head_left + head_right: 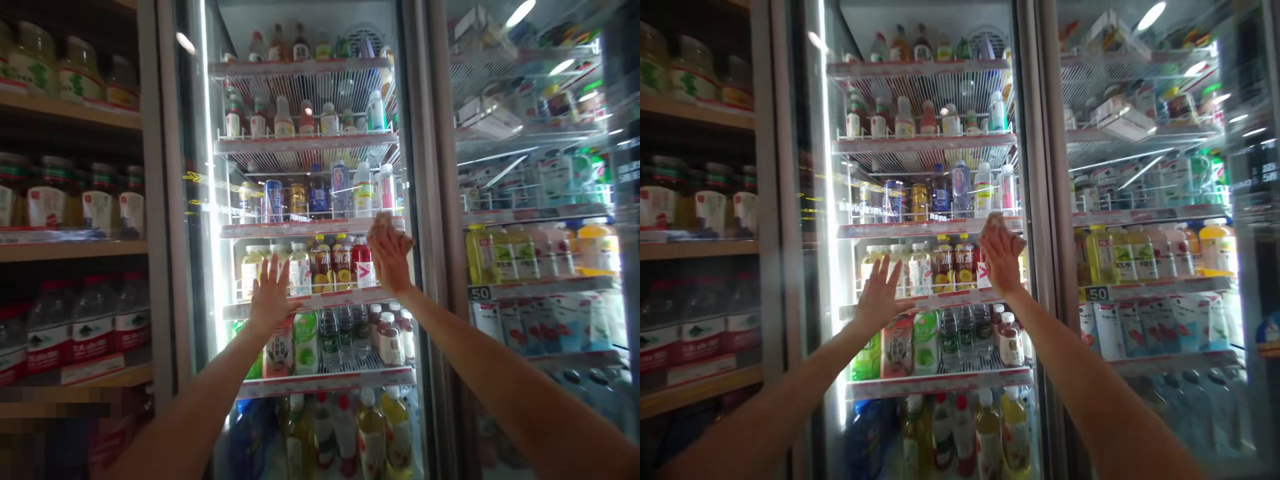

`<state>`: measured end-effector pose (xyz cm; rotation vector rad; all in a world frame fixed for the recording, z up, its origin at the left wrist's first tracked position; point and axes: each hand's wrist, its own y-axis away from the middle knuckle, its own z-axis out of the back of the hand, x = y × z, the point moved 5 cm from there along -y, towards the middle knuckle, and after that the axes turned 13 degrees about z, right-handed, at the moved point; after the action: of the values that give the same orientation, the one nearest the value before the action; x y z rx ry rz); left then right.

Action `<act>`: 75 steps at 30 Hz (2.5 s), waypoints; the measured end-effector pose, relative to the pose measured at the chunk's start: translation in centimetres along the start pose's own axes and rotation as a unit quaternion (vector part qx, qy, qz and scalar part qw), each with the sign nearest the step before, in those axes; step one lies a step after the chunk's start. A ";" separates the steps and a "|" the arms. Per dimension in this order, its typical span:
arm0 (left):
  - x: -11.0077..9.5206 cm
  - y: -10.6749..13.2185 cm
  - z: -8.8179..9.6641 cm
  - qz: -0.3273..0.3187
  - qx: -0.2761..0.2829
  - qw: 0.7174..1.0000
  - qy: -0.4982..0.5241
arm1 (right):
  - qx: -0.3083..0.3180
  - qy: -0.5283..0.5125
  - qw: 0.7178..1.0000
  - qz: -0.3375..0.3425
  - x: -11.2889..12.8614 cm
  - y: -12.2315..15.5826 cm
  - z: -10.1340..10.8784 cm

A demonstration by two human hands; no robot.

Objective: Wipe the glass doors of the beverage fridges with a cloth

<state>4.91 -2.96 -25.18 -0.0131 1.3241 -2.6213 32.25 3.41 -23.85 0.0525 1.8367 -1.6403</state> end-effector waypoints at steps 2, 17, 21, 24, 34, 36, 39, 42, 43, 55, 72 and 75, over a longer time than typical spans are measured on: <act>-0.1 0.1 0.1 0.003 0.002 1.000 0.002 | 0.044 -0.024 0.995 0.082 2.6 2.4 0.1; 0.2 4.2 -2.4 -0.030 0.006 1.000 -0.006 | 0.102 -0.014 0.994 0.031 9.4 17.3 2.6; 0.3 5.4 -3.3 -0.034 0.002 0.999 -0.012 | 0.060 -0.014 0.998 -0.006 7.1 13.3 1.5; 0.2 5.7 -3.5 -0.031 0.001 0.999 -0.023 | 0.003 -0.004 0.997 -0.072 5.4 8.9 0.7; 0.5 8.5 -5.4 -0.038 0.018 0.998 -0.042 | 0.089 -0.060 0.990 0.093 11.3 8.4 -0.3; 0.6 8.5 -5.6 -0.037 0.017 0.998 -0.041 | 0.057 -0.034 0.998 -0.005 8.8 4.6 -1.0; 0.8 8.7 -5.6 -0.037 0.014 0.998 -0.043 | 0.066 -0.053 0.996 0.027 10.2 4.1 -1.7; 1.2 9.2 -5.6 -0.047 0.023 0.998 -0.047 | 0.103 -0.103 0.971 0.188 14.9 8.6 -1.3; 1.3 9.4 -5.7 -0.053 0.026 0.997 -0.049 | 0.109 -0.114 0.962 0.225 15.8 9.7 -1.1; 1.9 11.1 -6.7 -0.042 0.051 0.996 -0.067 | 0.111 -0.139 0.954 0.240 16.2 9.0 -0.3; -1.8 10.8 -6.6 -0.116 0.060 0.990 -0.053 | 0.127 -0.085 0.967 0.206 10.6 13.1 0.9; -2.0 10.9 -7.0 -0.108 0.057 0.991 -0.056 | 0.095 -0.033 0.993 0.061 6.7 10.3 0.6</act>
<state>8.15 -3.33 -37.87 -0.2975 1.1944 -2.8242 31.94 2.41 -36.07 0.1872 1.5924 -1.7056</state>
